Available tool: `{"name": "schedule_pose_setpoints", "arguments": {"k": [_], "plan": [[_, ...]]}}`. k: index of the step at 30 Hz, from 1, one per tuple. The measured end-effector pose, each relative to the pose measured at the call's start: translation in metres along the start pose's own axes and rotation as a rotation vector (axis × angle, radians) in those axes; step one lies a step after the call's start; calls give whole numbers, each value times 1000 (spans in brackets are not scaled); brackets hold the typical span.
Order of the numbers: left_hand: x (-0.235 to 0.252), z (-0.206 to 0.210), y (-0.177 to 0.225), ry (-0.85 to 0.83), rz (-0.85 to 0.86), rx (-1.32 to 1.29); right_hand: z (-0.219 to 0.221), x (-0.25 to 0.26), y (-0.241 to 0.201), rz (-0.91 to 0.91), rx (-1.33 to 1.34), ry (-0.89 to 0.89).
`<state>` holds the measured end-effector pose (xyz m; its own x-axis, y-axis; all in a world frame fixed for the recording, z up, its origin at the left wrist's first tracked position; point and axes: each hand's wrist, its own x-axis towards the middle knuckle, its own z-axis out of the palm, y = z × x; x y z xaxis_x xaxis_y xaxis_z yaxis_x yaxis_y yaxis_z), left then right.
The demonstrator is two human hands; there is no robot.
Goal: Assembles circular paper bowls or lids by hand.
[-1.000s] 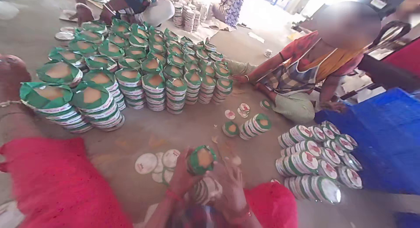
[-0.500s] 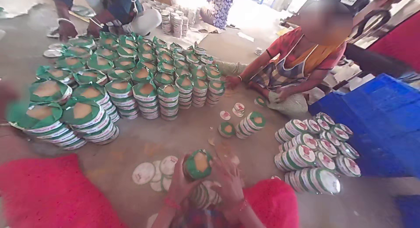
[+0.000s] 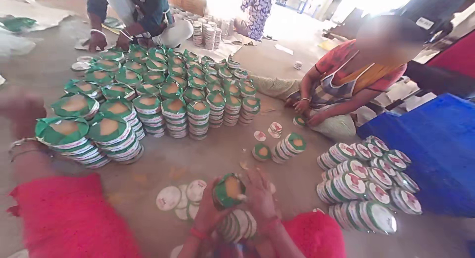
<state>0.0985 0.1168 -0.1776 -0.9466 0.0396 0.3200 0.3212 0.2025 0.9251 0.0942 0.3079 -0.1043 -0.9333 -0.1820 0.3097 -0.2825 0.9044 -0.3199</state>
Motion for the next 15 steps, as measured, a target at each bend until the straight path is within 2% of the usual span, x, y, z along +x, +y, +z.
{"name": "schedule_pose_setpoints", "arguments": {"k": [2, 7, 11, 15], "plan": [[0, 0, -1, 7, 3, -2, 0, 1, 0, -27, -29, -49], [0, 1, -4, 9, 22, -20, -2, 18, 4, -72, 121, 42], [-1, 0, -4, -2, 3, -25, 3, 46, 8, -102, 215, -184], [1, -1, 0, -11, -55, -39, -2, 68, 3, -162, 311, -312]]}}
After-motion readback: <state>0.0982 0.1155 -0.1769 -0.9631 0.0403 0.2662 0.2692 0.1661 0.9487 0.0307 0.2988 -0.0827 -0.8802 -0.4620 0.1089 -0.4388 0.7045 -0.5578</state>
